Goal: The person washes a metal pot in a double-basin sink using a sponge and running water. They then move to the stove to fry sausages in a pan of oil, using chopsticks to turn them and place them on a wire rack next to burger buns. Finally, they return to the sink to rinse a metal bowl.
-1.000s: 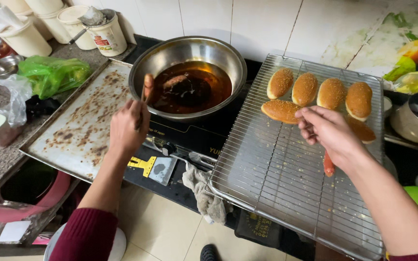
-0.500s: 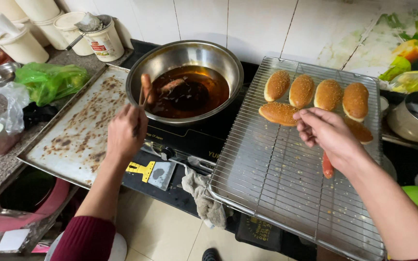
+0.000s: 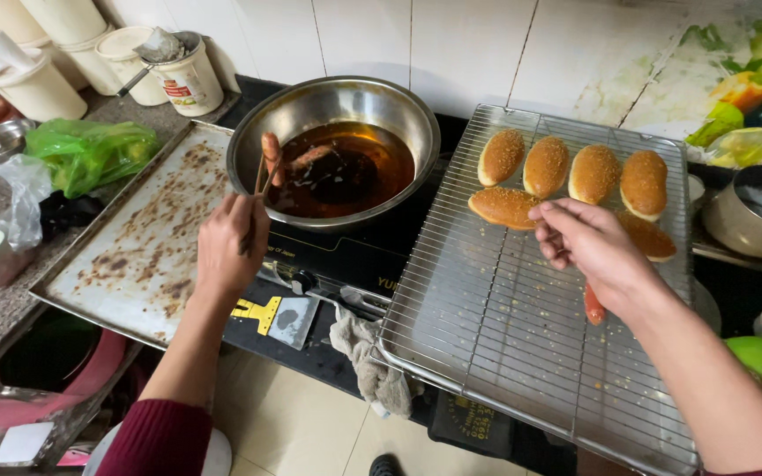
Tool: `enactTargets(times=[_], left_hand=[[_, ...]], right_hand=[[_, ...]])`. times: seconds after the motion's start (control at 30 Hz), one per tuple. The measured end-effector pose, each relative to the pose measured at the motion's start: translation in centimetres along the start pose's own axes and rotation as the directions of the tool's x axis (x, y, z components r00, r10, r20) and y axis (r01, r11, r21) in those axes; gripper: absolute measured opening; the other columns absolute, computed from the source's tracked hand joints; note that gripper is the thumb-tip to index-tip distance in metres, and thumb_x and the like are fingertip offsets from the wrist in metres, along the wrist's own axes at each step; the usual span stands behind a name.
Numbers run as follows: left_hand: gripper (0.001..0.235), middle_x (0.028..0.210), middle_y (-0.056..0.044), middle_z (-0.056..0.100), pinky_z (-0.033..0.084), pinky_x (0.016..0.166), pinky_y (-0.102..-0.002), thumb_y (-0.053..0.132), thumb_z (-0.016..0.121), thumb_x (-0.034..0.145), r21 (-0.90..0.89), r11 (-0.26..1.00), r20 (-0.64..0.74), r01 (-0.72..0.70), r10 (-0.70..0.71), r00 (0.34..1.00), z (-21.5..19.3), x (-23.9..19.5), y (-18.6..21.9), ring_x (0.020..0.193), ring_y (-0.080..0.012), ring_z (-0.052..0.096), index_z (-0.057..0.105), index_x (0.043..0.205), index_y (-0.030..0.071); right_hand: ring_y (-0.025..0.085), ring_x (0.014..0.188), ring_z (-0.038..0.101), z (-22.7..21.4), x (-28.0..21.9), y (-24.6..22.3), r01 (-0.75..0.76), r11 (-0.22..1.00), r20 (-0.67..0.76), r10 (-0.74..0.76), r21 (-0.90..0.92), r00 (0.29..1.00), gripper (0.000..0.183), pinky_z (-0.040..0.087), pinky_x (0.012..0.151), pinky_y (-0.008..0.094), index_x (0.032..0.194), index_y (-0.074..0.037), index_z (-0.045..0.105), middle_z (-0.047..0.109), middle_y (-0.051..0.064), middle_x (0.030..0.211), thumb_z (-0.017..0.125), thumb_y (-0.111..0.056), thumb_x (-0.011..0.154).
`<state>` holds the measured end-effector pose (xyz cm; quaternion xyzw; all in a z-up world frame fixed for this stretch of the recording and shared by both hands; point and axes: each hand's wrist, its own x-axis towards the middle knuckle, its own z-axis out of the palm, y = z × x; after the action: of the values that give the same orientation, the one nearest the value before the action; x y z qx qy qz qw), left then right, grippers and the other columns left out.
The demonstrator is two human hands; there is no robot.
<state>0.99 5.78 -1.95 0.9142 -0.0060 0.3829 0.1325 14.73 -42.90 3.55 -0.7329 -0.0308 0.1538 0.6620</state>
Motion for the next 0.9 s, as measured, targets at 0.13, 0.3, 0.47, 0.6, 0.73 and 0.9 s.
enactTargets(times=[0.13,0.3,0.47,0.6,0.73,0.9], left_hand=[[0.02,0.088,-0.012,0.061,0.05,0.053,-0.045,0.014,0.057,0.122,0.136,0.991,0.08,-0.017,0.006,0.997,0.4,-0.8,-0.8,0.064,-0.0275,0.057,0.063,0.105,0.005],[0.032,0.085,-0.012,0.056,0.046,0.05,-0.049,0.013,0.055,0.125,0.023,1.0,0.011,0.009,-0.01,1.0,0.1,-0.1,-0.2,0.059,-0.0282,0.05,0.051,0.094,0.005],[0.032,0.085,-0.013,0.055,0.044,0.051,-0.05,0.013,0.057,0.124,0.054,0.999,0.001,0.004,-0.004,1.0,-1.1,0.2,1.4,0.059,-0.0326,0.053,0.052,0.093,0.004],[0.022,0.107,-0.014,0.069,0.048,0.06,-0.056,0.015,0.056,0.122,-0.088,0.996,0.038,0.005,-0.002,0.999,-3.9,3.1,9.3,0.083,-0.0437,0.072,0.074,0.125,0.004],[0.022,0.099,-0.009,0.071,0.052,0.073,-0.044,0.015,0.057,0.119,-0.445,0.892,0.086,-0.072,0.123,0.989,-4.1,5.2,16.6,0.086,-0.0271,0.072,0.073,0.11,0.004],[0.035,0.09,-0.006,0.071,0.052,0.064,-0.034,0.02,0.058,0.115,-0.798,0.577,0.346,0.177,0.197,0.917,-0.1,5.3,24.3,0.071,-0.0172,0.065,0.07,0.085,0.006]], right_hand=[[0.017,0.075,0.057,-0.1,-0.4,-0.3,-0.018,1.0,-0.001,0.018,-0.012,1.0,0.019,0.04,0.061,0.03,0.12,-0.003,0.075,0.066,0.007,0.093,0.06,-0.014,0.122],[0.017,0.076,0.056,-0.5,-0.6,-0.6,-0.026,1.0,-0.005,0.026,-0.01,1.0,0.019,0.04,0.062,0.03,0.122,-0.001,0.076,0.067,0.008,0.094,0.059,-0.011,0.122],[0.017,0.078,0.056,-1.6,-1.1,-0.9,0.01,1.0,-0.044,-0.011,-0.021,0.999,0.02,0.039,0.064,0.03,0.124,-0.001,0.075,0.065,0.008,0.096,0.057,-0.01,0.123],[0.014,0.073,0.056,-5.4,-0.4,0.2,0.051,0.999,-0.143,-0.048,0.017,0.988,0.015,0.039,0.063,0.028,0.121,-0.007,0.074,0.069,0.006,0.091,0.061,-0.013,0.123],[0.011,0.068,0.053,-9.1,-0.8,0.4,0.099,0.994,-0.287,-0.083,0.041,0.954,0.013,0.034,0.059,0.028,0.119,-0.009,0.073,0.062,0.002,0.088,0.064,-0.019,0.122],[0.007,0.067,0.052,-12.0,-1.7,1.7,0.133,0.987,-0.387,-0.086,0.096,0.918,0.011,0.033,0.057,0.023,0.118,-0.014,0.071,0.061,-0.002,0.085,0.065,-0.022,0.122]])
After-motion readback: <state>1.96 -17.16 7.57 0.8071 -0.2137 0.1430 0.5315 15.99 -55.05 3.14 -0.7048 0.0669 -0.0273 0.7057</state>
